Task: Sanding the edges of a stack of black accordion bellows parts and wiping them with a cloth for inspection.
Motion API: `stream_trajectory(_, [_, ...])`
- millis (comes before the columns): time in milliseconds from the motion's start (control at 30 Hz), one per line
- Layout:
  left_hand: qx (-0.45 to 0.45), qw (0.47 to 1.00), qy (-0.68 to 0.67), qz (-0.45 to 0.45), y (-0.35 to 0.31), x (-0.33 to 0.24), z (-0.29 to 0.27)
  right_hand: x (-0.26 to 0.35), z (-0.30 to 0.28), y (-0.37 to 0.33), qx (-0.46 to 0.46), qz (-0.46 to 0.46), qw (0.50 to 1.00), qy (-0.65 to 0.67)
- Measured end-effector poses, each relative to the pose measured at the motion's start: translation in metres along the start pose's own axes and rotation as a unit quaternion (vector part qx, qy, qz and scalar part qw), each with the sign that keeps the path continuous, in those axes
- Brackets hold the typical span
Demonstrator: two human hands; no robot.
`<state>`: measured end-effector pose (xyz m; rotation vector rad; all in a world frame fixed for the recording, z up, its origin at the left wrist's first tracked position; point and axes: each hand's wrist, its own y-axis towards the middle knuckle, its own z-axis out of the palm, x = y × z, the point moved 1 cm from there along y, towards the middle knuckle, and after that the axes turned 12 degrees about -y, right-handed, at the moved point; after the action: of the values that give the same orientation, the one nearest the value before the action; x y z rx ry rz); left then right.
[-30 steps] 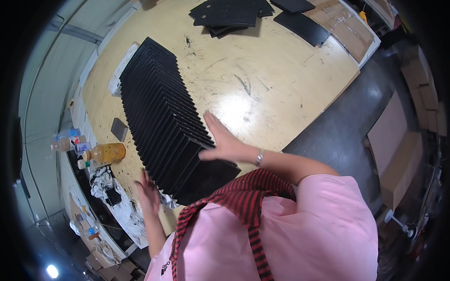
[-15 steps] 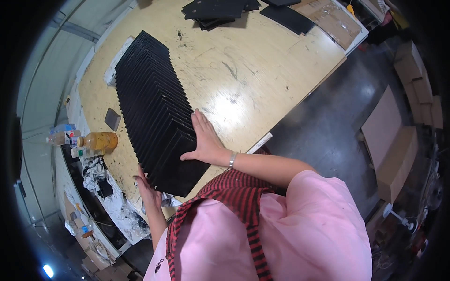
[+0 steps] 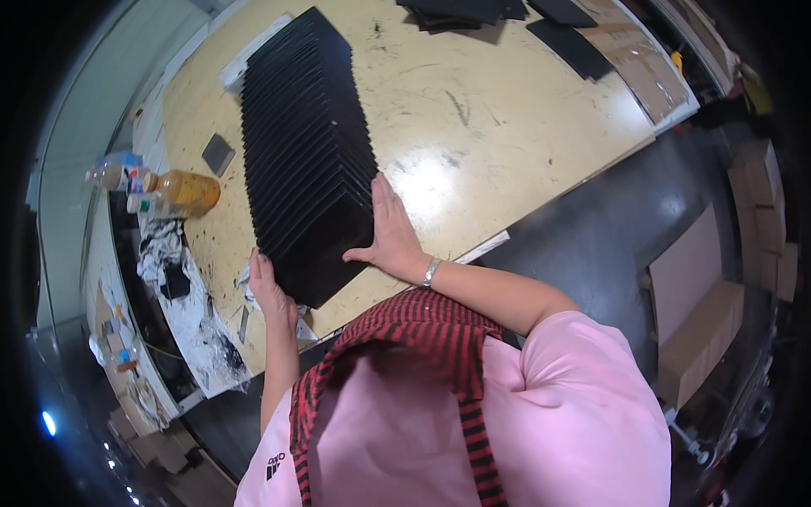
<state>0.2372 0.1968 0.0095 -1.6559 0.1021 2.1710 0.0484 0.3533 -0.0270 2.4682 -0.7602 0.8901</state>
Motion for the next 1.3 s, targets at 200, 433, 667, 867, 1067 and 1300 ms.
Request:
stream_trajectory(200, [0.003,0.997,-0.066,-0.045,-0.005,-0.009,-0.012,0.006,-0.004,0.006,0.059,-0.022,0.998,-0.002])
stream_trajectory(433, [-0.007,0.996,0.072,0.044,0.002,0.006,-0.015,0.02,0.001,0.016,0.006,0.003,0.996,0.091])
stream_trajectory(667, [-0.237,0.861,0.426,0.144,0.058,-0.061,-0.188,-0.005,-0.017,0.012,0.078,-0.033,0.996,0.037])
stream_trajectory(867, [-0.237,0.751,0.599,0.149,0.085,-0.046,-0.271,0.006,-0.063,0.029,0.02,-0.049,0.998,0.017])
stream_trajectory(1067, [-0.103,0.986,-0.12,0.05,0.027,-0.073,-0.102,0.068,-0.094,0.049,0.15,0.01,0.95,0.273])
stream_trajectory(1300, [0.126,0.845,-0.454,-0.252,-0.07,-0.028,0.07,0.08,-0.08,0.05,0.456,0.105,0.699,0.541])
